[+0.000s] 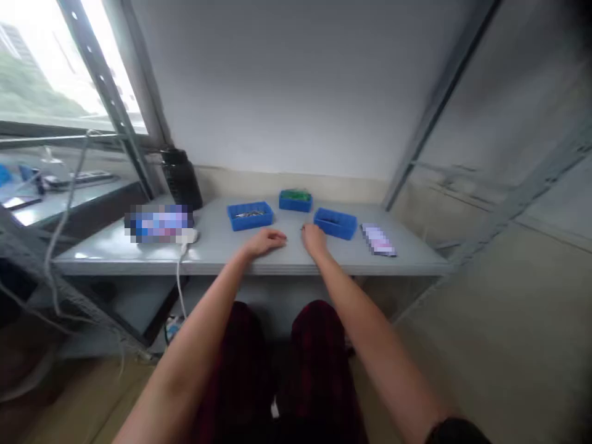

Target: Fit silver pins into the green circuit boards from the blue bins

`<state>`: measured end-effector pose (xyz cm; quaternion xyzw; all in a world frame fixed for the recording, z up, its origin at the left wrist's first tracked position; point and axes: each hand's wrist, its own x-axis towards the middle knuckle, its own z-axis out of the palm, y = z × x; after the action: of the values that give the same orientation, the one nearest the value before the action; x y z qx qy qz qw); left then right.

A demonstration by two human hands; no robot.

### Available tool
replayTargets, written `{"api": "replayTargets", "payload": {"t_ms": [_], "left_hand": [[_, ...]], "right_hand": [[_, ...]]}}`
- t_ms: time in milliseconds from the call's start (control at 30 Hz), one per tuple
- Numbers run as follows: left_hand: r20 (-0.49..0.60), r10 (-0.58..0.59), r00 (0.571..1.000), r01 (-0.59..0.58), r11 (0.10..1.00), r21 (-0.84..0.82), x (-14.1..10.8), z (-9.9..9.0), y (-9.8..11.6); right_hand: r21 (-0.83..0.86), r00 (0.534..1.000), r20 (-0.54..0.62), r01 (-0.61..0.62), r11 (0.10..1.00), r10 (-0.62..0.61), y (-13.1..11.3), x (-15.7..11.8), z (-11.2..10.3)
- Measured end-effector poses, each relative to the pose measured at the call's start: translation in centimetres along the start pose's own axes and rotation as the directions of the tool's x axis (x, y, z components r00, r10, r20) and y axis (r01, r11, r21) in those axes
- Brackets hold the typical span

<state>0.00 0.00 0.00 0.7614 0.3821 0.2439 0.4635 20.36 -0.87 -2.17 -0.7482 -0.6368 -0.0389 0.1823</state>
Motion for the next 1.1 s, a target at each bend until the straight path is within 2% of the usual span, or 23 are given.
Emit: {"api": "replayTargets", "payload": {"t_ms": [133,200,267,300,367,467,600,800,967,1100], "left_hand": [[0.197,-0.043,0.979,0.05,0.998,-0.036,-0.1,-1.7,1.6],[0.239,-0.036,0.97,0.042,0.999,-0.022,0.1,-1.9,1.8],[0.128,0.009,0.992,-0.015,0.999,0.046,0.5,-1.6,1.4],[0.008,0.05,0.999,-0.051,0.993,0.105,0.8,-1.3,1.1],[-0.172,0.1,0.98,-0.07,0.983,0.169,1.4,-0.5,0.2],[-0.314,0.146,0.938,-0.077,0.972,0.222,2.0,0.7,-1.1],[-0.381,0.177,0.908,-0.078,0.962,0.261,1.9,1.4,-1.9],[-0.447,0.182,0.876,-0.048,0.954,0.294,1.4,1.3,-1.6],[-0.447,0.184,0.875,-0.042,0.95,0.308,1.4,1.3,-1.3],[-0.396,0.191,0.898,-0.061,0.946,0.317,1.4,1.3,-1.4]], "right_hand": [[0.004,1.0,0.004,0.0,1.0,0.0,0.2,0.2,0.1],[0.014,1.0,0.004,0.012,1.0,-0.012,0.2,0.3,0.2],[0.026,0.999,-0.001,0.035,0.999,-0.035,0.2,0.5,0.3],[0.033,0.999,-0.007,0.047,0.998,-0.047,0.3,0.5,0.4],[0.045,0.998,-0.023,0.067,0.997,-0.066,0.3,0.7,0.6],[0.067,0.995,-0.049,0.086,0.994,-0.083,0.5,0.8,0.8],[0.116,0.986,-0.113,0.139,0.984,-0.126,0.7,0.8,1.0],[0.224,0.947,-0.2,0.293,0.929,-0.25,0.3,0.9,1.0],[0.347,0.901,-0.173,0.435,0.831,-0.399,0.1,1.0,1.2],[0.457,0.872,-0.136,0.476,0.751,-0.47,0.4,1.0,1.3]]}}
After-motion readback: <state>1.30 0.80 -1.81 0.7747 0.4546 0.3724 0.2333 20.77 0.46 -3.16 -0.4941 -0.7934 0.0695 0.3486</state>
